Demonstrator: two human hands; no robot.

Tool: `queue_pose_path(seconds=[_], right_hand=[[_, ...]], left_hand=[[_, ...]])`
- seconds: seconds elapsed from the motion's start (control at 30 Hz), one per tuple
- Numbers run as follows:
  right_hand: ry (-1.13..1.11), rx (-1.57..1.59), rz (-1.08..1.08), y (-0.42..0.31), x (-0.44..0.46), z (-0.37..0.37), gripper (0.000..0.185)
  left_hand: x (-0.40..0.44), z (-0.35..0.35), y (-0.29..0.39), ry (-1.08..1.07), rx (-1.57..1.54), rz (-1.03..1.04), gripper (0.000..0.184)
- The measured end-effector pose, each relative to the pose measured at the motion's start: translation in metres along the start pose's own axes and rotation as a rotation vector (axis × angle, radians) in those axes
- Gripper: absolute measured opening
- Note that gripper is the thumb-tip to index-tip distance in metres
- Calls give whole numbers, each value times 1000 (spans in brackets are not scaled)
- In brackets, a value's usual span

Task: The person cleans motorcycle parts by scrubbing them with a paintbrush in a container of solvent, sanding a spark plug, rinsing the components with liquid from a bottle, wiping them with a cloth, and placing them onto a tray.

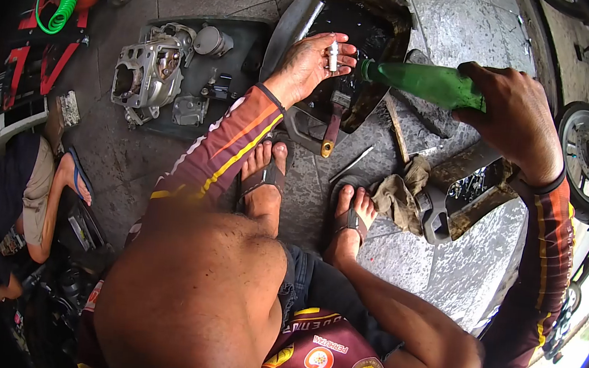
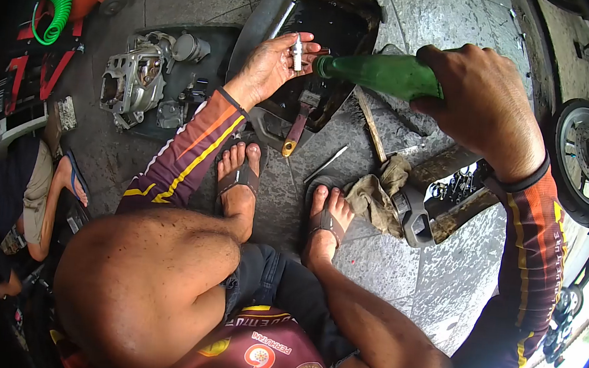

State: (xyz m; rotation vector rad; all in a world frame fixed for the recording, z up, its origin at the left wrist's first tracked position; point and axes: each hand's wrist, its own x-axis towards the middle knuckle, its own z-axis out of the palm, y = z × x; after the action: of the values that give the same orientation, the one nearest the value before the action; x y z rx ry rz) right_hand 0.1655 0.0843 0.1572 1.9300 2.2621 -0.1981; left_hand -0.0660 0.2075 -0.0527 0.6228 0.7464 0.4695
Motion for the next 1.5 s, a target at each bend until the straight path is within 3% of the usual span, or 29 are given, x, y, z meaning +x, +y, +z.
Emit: queue_pose_path(seconds=[0.4, 0.5, 0.7, 0.9, 0.97, 1.1, 1.3, 1.37, 1.4, 1.5], right_hand=[[-55, 56, 7, -9, -7, 2, 36], [-39, 51, 4, -7, -7, 3, 37], [-62, 43, 18, -6, -7, 4, 38], [1, 28, 24, 5, -6, 6, 40], [-6, 23, 30, 6, -6, 6, 39], [-7, 20, 42, 10, -4, 9, 38], [-34, 22, 67, 13, -3, 12, 36], [-6, 27, 58, 16, -3, 15, 36], [-5, 26, 58, 16, -3, 15, 36], [-18, 8, 78, 16, -4, 13, 36]], left_hand=[[-1, 0, -1, -23, -4, 3, 33], [3, -4, -5, -68, -149, -59, 33], [1, -5, -7, 4, -71, -74, 32], [-1, 1, -3, -147, -62, -151, 28], [-3, 7, -5, -67, 65, -61, 30], [-12, 10, 5, -61, 254, -117, 31], [-8, 4, 0, -78, 234, -166, 29], [-9, 9, -3, -21, 527, -79, 28], [-5, 4, -1, -117, 537, -93, 28], [-2, -1, -10, -67, 593, -21, 28]])
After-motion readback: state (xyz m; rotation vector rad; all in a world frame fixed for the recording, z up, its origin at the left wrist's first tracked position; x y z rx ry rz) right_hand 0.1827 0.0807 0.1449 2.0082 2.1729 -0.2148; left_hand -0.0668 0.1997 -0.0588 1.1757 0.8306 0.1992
